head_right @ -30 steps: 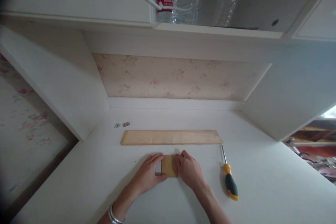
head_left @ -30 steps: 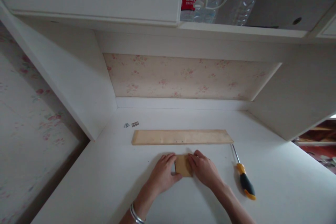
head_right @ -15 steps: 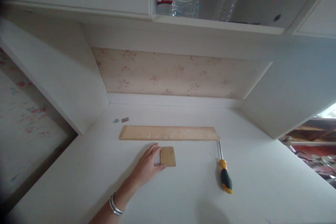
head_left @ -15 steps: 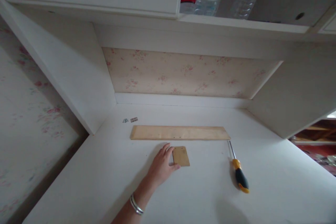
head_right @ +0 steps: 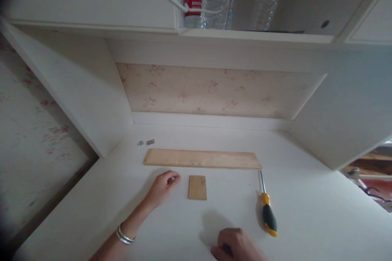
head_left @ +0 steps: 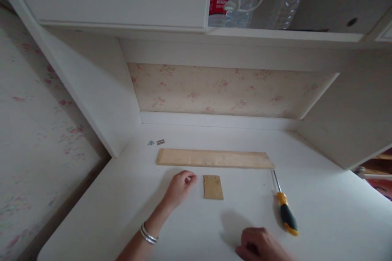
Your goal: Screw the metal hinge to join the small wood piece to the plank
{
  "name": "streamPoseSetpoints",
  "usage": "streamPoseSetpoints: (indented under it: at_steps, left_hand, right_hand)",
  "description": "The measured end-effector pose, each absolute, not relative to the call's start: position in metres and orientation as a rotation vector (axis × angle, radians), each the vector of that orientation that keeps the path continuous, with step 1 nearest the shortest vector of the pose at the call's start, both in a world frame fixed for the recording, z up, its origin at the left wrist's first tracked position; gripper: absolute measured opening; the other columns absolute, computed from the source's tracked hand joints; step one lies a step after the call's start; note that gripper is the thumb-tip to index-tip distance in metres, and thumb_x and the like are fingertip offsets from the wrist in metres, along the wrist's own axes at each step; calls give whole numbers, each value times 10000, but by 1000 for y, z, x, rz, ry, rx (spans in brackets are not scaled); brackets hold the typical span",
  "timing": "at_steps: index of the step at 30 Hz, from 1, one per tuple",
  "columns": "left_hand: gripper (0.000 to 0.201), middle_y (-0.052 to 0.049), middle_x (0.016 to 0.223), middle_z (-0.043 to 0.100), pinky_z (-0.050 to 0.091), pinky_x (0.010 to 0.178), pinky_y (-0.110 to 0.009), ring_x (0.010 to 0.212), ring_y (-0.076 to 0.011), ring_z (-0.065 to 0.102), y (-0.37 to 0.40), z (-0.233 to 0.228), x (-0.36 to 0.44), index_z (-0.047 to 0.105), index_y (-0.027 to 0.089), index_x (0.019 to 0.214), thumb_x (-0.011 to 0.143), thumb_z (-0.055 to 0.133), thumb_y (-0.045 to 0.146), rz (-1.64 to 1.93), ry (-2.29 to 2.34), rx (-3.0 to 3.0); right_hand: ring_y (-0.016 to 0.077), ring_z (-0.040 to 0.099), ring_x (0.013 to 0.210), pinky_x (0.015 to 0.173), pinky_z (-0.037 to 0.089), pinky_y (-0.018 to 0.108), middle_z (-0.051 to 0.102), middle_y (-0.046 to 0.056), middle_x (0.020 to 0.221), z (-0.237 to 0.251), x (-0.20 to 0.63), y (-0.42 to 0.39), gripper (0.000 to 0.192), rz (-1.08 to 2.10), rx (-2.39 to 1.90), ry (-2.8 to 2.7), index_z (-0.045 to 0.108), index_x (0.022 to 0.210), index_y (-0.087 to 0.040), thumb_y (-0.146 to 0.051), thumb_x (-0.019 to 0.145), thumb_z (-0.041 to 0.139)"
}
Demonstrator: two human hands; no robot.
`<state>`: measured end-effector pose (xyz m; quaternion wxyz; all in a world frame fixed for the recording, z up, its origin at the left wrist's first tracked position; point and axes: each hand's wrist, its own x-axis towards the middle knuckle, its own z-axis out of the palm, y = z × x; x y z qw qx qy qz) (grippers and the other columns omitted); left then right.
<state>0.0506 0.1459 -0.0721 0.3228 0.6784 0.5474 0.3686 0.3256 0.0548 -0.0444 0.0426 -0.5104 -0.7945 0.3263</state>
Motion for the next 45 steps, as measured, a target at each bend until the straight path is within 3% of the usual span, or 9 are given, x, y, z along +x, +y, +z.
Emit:
streamPoseSetpoints:
  at_steps: [6,12,18,29,35,45]
  left_hand:
    - [338,-24,709,633,360,622,-232,678,-153,569,187,-56,-39,616,177,734,878,413,406,796,2001,1900]
    - [309,-63,844,657,378,646,-263,777,-208,593,223,-52,-113,641,195,818,859,409,395,312,2376,1867]
    - [250,-75,975,634,390,787,-261,900,-191,566,261,-52,-120,641,181,900,854,420,288,262,2261,2092]
    - [222,-104,959,640,401,762,-284,916,-224,564,316,-59,-112,672,184,846,817,501,322,139,2268,2049]
    - [296,-100,1094,603,394,782,-278,968,-219,552,327,-64,-116,625,206,1017,811,521,391,124,2231,2056]
    - [305,-109,920,662,397,634,-234,815,-210,609,340,-71,-117,633,152,962,727,595,342,46,2167,1888]
  right_hand:
    - [111,420,564,551,291,246,459,-3,573,-90,309,70,471,886,-1479,-2275,398,549,-171,-491,893,360]
    - [100,335,522,515,269,240,366,-21,536,-101,311,79,479,863,-1460,-2103,347,541,-177,-501,894,350]
    - [96,344,520,509,272,234,387,-19,539,-104,306,77,469,754,-1469,-2075,358,538,-173,-478,894,376]
    - [96,388,510,511,284,236,448,-9,539,-112,305,83,467,687,-1497,-2081,409,541,-171,-470,899,377]
    - [95,390,523,515,278,234,459,-8,562,-112,305,84,456,691,-1530,-2108,406,558,-170,-466,903,372]
    - [107,446,535,540,294,244,490,3,571,-107,302,85,469,676,-1567,-2117,435,560,-172,-473,908,342]
